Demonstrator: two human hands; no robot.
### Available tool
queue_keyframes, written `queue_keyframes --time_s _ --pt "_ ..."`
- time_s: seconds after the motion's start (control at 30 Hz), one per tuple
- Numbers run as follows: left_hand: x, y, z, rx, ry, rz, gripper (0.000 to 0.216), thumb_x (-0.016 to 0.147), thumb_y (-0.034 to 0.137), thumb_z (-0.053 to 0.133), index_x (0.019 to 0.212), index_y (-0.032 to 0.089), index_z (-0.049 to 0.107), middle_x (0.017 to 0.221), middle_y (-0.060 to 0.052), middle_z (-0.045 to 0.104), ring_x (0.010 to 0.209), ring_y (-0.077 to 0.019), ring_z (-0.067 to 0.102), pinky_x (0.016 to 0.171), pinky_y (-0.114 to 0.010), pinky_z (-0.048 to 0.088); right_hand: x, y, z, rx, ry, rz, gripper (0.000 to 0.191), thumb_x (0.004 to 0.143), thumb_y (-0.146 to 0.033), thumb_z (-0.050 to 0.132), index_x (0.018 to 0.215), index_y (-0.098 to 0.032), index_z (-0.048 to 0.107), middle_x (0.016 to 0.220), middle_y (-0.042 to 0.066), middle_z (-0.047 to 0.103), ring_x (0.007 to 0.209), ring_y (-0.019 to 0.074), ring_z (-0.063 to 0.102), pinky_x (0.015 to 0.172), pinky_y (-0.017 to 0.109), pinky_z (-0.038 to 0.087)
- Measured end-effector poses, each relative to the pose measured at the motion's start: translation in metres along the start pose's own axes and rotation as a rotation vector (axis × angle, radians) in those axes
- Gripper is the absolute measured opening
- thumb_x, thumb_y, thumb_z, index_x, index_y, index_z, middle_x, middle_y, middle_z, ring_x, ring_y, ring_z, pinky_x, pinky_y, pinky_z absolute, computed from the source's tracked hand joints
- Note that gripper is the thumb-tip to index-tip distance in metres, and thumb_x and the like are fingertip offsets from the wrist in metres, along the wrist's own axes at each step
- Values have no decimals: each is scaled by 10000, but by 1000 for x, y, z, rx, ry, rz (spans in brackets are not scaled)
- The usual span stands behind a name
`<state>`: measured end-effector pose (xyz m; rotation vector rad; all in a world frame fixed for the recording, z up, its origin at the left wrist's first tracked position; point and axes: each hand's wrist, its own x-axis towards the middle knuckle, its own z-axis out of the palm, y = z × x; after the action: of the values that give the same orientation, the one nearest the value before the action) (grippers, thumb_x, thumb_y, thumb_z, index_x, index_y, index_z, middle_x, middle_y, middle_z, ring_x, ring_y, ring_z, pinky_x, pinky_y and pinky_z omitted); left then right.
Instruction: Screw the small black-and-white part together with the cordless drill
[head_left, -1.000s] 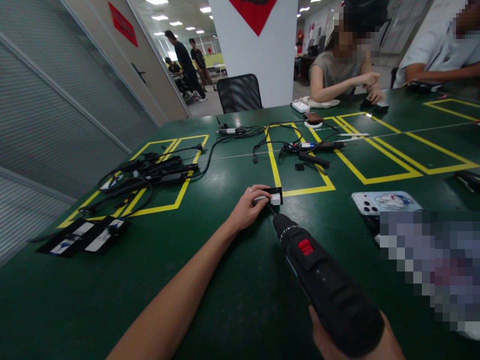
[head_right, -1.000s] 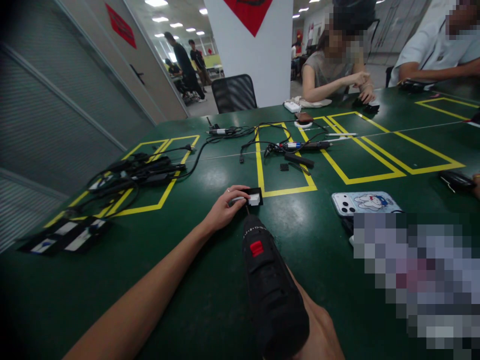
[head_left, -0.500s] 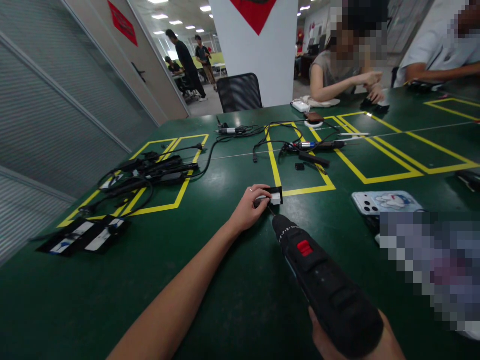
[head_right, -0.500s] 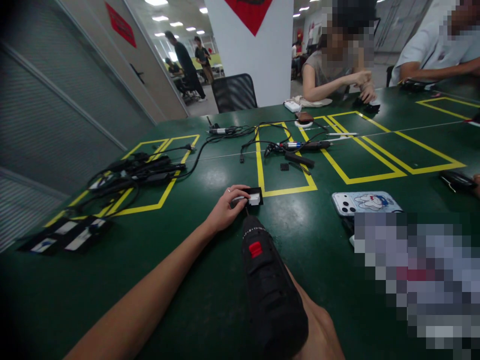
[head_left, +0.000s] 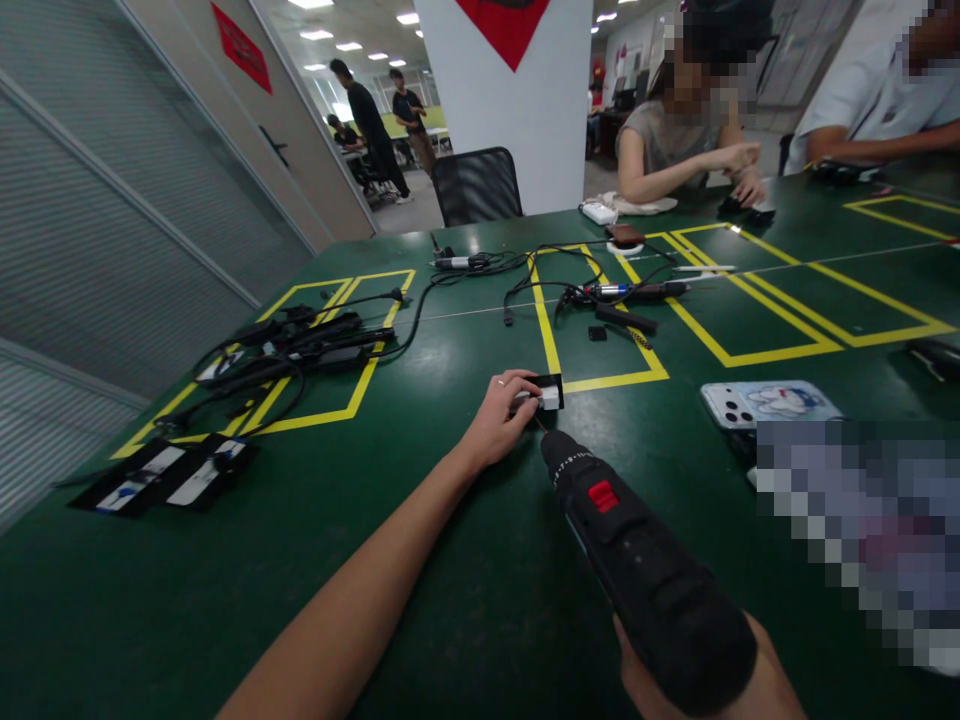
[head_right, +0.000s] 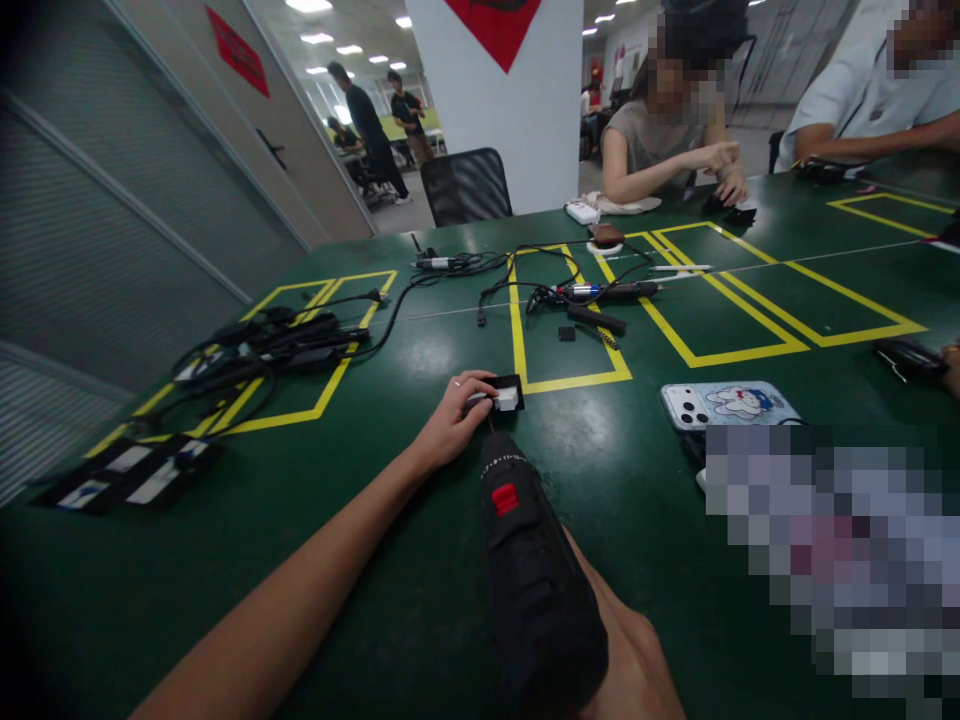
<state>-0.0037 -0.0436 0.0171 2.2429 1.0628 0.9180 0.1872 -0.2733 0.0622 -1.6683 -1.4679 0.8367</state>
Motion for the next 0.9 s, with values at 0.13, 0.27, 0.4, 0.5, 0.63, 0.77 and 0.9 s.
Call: queue_keyframes --time_s 0.13,0.27,0.4,0.5,0.63,0.77,0.9 --pt "-1 2 -2 -3 -11 7 136 919 232 484 1002 220 591 1249 -80 528 1196 -234 462 1053 -467 376 1 -2 -1 -8 -14 -22 612 714 -181 640 1306 -316 564 929 18 746 989 290 687 709 267 615" --pt "-1 1 -1 8 -12 14 134 901 249 526 1020 220 580 1255 -80 520 1198 -238 459 1054 -473 371 0 2 3 -6 -3 -51 663 656 -190 683 1303 -284 573 940 26 745 969 302 693 671 271 625" --pt "-1 1 -1 26 -19 24 146 887 237 547 1030 221 574 1260 -80 516 1206 -240 452 1058 -466 362 -1 7 5 -17 6 -48 639 673 -194 659 1302 -270 574 874 30 750 932 293 705 617 261 623" --pt "0 0 -1 23 -18 15 132 905 241 517 1020 222 579 1259 -75 518 1203 -236 452 1051 -451 368 0 4 3 -18 -3 -61 636 661 -192 659 1286 -286 584 862 23 751 921 302 707 617 278 625" --pt "1 -4 1 22 -3 15 183 949 219 414 993 222 592 1228 -68 534 1193 -218 462 1052 -436 367 3 -2 0 -42 -1 -72 578 647 -221 675 1221 -275 631 1005 37 739 964 318 694 715 310 624" --pt "1 -6 2 16 8 16 199 955 206 400 992 221 595 1225 -69 533 1189 -212 465 1059 -432 361 3 0 1 -60 39 -54 418 656 -253 677 1070 -203 697 1031 64 735 939 290 705 803 307 601" --pt "0 -7 2 14 11 13 194 953 206 409 990 226 599 1228 -68 536 1185 -217 466 1054 -444 363 -1 4 2 -28 99 10 161 665 -308 688 775 -197 724 958 72 752 907 286 716 656 245 620"
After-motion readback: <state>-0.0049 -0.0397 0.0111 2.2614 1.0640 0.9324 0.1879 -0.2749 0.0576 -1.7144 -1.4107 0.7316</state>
